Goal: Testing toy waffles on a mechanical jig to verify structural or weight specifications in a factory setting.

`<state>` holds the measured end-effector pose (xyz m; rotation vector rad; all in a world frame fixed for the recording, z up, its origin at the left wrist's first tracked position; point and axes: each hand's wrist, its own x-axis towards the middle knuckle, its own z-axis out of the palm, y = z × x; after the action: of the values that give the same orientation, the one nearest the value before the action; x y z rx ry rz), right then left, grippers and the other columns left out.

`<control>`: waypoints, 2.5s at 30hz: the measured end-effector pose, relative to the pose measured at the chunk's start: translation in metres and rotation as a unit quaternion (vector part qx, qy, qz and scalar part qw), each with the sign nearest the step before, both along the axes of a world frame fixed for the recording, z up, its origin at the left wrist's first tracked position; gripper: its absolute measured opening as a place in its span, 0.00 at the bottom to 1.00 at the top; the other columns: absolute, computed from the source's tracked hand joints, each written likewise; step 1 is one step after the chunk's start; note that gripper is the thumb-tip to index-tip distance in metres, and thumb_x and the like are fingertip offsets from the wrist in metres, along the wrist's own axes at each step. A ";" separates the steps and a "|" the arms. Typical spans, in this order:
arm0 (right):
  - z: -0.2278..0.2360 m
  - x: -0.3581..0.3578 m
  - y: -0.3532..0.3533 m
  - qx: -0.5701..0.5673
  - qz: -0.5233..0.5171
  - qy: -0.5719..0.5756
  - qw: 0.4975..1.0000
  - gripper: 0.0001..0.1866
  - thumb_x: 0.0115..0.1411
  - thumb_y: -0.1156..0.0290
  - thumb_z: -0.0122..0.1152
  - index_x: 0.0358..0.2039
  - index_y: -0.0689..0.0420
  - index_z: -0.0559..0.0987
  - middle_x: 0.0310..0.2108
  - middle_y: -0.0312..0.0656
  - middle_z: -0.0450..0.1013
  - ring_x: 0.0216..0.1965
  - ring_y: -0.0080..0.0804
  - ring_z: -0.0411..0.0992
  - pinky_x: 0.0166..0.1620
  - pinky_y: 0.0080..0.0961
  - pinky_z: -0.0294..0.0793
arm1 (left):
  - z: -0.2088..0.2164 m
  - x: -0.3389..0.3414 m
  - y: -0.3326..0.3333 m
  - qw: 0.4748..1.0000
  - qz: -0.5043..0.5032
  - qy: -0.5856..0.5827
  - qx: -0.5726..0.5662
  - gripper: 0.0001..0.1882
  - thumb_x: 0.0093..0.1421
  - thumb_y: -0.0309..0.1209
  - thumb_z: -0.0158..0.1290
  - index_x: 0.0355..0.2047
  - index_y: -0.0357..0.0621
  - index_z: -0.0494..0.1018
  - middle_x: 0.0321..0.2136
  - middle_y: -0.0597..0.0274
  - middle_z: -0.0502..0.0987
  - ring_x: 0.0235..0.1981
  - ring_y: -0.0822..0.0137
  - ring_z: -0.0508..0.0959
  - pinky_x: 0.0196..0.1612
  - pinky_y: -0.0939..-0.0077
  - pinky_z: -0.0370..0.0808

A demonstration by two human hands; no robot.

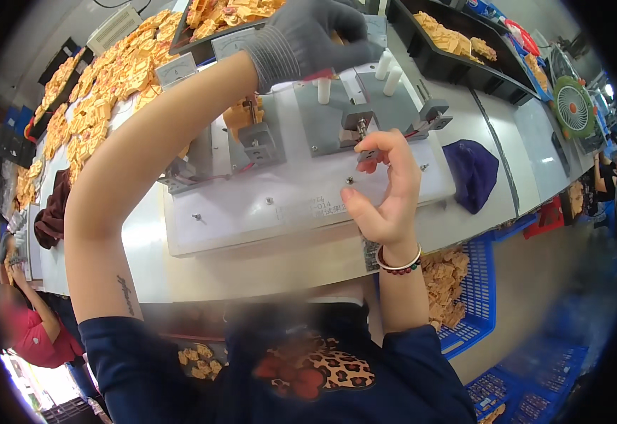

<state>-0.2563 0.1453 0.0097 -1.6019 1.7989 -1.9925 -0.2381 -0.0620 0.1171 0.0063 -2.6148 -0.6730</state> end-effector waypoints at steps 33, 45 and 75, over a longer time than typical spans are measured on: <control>-0.002 0.015 -0.005 0.014 -0.052 -0.115 0.992 0.40 0.49 0.80 0.60 0.61 0.62 0.53 0.23 0.33 0.61 0.27 0.20 0.60 0.37 0.17 0.59 | -0.158 0.346 -0.269 0.676 0.679 -0.226 -0.174 0.40 0.53 0.61 0.54 0.57 0.45 0.66 0.55 0.46 0.71 0.57 0.50 0.71 0.57 0.65 0.68; 0.004 -0.019 0.027 -0.023 -0.327 0.188 0.926 0.34 0.51 0.77 0.60 0.59 0.62 0.63 0.48 0.43 0.61 0.46 0.28 0.63 0.47 0.24 0.65 | -0.060 0.321 -0.152 0.640 0.119 0.155 0.743 0.19 0.66 0.43 0.48 0.41 0.37 0.67 0.23 0.62 0.71 0.15 0.75 0.67 0.14 0.82 0.66; -0.012 -0.064 0.040 -0.064 -0.122 0.007 0.990 0.23 0.39 0.78 0.55 0.42 0.60 0.73 0.33 0.36 0.69 0.28 0.24 0.63 0.31 0.19 0.62 | 0.043 -0.078 0.022 0.956 0.036 -0.218 0.193 0.21 0.65 0.45 0.49 0.39 0.37 0.76 0.19 0.58 0.75 0.17 0.67 0.77 0.16 0.73 0.72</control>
<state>-0.3200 0.1851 -0.0024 -1.4915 1.9968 -2.2477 -0.3164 -0.0400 0.1605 0.4088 -2.8184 -1.2687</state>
